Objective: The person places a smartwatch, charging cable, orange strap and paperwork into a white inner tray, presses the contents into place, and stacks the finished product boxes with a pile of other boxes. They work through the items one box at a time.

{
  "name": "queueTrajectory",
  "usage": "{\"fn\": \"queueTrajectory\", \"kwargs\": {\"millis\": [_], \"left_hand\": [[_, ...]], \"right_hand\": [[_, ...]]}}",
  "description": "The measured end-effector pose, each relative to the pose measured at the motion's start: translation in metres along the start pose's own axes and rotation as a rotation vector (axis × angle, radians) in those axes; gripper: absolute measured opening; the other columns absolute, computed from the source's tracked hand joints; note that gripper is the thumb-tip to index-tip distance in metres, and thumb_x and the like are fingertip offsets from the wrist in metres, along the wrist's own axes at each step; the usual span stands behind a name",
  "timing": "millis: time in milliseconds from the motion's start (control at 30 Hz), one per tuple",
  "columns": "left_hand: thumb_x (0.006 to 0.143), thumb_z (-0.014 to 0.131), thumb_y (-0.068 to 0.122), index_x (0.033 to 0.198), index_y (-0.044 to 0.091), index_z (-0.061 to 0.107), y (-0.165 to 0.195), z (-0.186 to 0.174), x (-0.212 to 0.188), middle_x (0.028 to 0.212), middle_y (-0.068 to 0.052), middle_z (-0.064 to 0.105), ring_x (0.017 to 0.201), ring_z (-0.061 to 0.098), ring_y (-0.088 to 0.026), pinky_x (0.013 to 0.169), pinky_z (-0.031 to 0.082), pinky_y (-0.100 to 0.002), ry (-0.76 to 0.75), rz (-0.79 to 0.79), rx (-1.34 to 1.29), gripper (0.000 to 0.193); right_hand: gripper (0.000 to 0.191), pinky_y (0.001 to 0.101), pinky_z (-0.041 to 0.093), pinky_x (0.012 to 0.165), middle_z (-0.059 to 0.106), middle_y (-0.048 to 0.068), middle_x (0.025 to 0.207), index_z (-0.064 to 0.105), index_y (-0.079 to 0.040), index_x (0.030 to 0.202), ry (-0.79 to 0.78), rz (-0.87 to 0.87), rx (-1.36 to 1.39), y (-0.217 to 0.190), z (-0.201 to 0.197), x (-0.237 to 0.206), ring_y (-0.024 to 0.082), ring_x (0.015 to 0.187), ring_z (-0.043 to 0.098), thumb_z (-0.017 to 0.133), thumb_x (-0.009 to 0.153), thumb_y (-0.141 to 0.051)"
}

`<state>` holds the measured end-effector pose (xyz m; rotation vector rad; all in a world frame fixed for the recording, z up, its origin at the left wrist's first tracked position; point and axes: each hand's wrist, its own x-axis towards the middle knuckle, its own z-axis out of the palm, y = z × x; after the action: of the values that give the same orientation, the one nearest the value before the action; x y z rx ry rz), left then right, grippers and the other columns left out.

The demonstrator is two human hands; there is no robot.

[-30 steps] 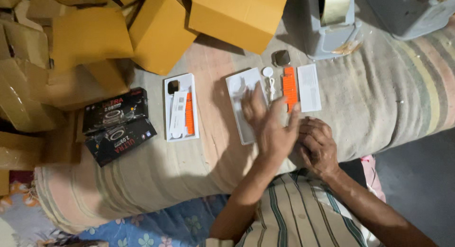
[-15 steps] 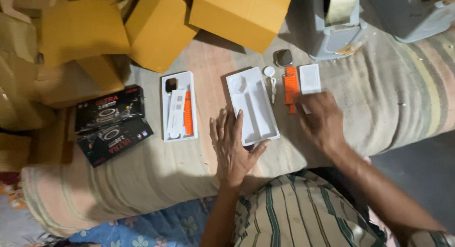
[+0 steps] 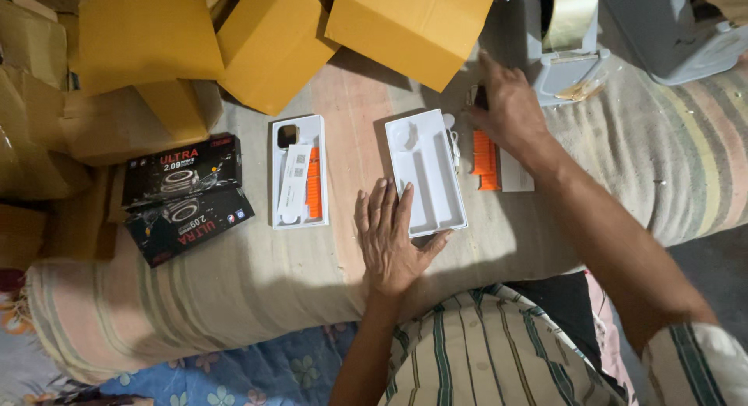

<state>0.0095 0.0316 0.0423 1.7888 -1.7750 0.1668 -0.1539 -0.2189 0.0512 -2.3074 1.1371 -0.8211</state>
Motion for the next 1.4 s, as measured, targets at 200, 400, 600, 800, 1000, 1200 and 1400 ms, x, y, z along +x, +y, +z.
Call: {"fn": "queueTrajectory", "kwargs": {"millis": [200, 400, 600, 800, 1000, 1200, 1400], "left_hand": [[0.084, 0.075, 0.062, 0.141, -0.003, 0.055, 0.003, -0.002, 0.003, 0.143, -0.027, 0.059, 0.147, 0.043, -0.037, 0.127, 0.018, -0.058, -0.003, 0.010, 0.008, 0.089], [0.083, 0.075, 0.063, 0.138, -0.003, 0.059, 0.007, 0.005, 0.002, 0.141, -0.023, 0.061, 0.144, 0.046, -0.036, 0.126, 0.022, -0.058, -0.018, -0.009, 0.005, 0.088], [0.083, 0.077, 0.060, 0.139, -0.002, 0.057, 0.009, 0.017, 0.001, 0.147, -0.026, 0.055, 0.146, 0.045, -0.040, 0.125, 0.028, -0.056, 0.110, -0.044, 0.007, 0.085], [0.085, 0.072, 0.048, 0.148, -0.005, 0.049, 0.015, 0.011, -0.009, 0.155, -0.031, 0.046, 0.146, 0.041, -0.047, 0.122, 0.027, -0.056, 0.111, -0.099, -0.057, 0.085], [0.113, 0.045, 0.041, 0.151, -0.008, 0.045, 0.045, 0.011, -0.005, 0.162, -0.026, 0.045, 0.153, 0.046, -0.040, 0.126, 0.041, -0.049, 0.193, -0.290, -0.782, 0.062], [0.107, 0.033, 0.059, 0.158, -0.005, 0.030, 0.065, 0.062, 0.053, 0.169, -0.020, 0.029, 0.160, 0.024, -0.031, 0.131, 0.024, -0.043, -0.016, -0.545, -1.599, 0.082], [0.104, 0.033, 0.069, 0.159, -0.004, 0.034, 0.041, 0.082, 0.081, 0.164, -0.022, 0.034, 0.150, 0.033, -0.033, 0.126, 0.029, -0.046, -0.040, -0.771, -2.164, 0.092]], "right_hand": [[0.065, 0.0417, 0.056, 0.104, 0.059, 0.024, 0.141, 0.043, 0.003, 0.151, -0.019, 0.394, 1.494, -0.029, -0.012, -0.069, 0.032, 0.124, 0.062, 0.068, 0.102, -0.033], [0.075, 0.0413, 0.054, 0.101, 0.052, 0.026, 0.151, 0.046, 0.003, 0.149, -0.025, 0.395, 2.080, -0.033, 0.002, -0.097, 0.040, 0.125, 0.061, 0.051, 0.107, -0.058], [0.093, 0.0467, 0.056, 0.108, 0.046, 0.029, 0.158, 0.042, 0.005, 0.151, 0.061, 0.425, 2.258, -0.027, 0.001, -0.102, 0.044, 0.136, 0.056, 0.047, 0.095, -0.070], [0.104, 0.0487, 0.056, 0.107, 0.043, 0.033, 0.162, 0.038, 0.003, 0.159, 0.022, 0.330, 2.445, -0.029, -0.002, -0.107, 0.049, 0.139, 0.054, 0.045, 0.094, -0.077], [0.103, 0.0468, 0.054, 0.108, 0.044, 0.030, 0.162, 0.037, 0.002, 0.158, 0.030, 0.269, 2.376, -0.028, -0.004, -0.108, 0.045, 0.142, 0.052, 0.045, 0.094, -0.077], [0.114, 0.0445, 0.032, 0.117, 0.031, 0.025, 0.169, 0.019, 0.000, 0.165, 0.039, 0.352, 1.773, -0.036, -0.013, -0.101, 0.035, 0.153, 0.039, 0.034, 0.090, -0.085], [0.122, 0.0464, 0.002, 0.135, 0.008, 0.018, 0.178, 0.000, -0.001, 0.167, -0.127, 0.139, 1.395, -0.053, -0.027, -0.098, 0.029, 0.167, 0.003, 0.023, 0.087, -0.090]]}}
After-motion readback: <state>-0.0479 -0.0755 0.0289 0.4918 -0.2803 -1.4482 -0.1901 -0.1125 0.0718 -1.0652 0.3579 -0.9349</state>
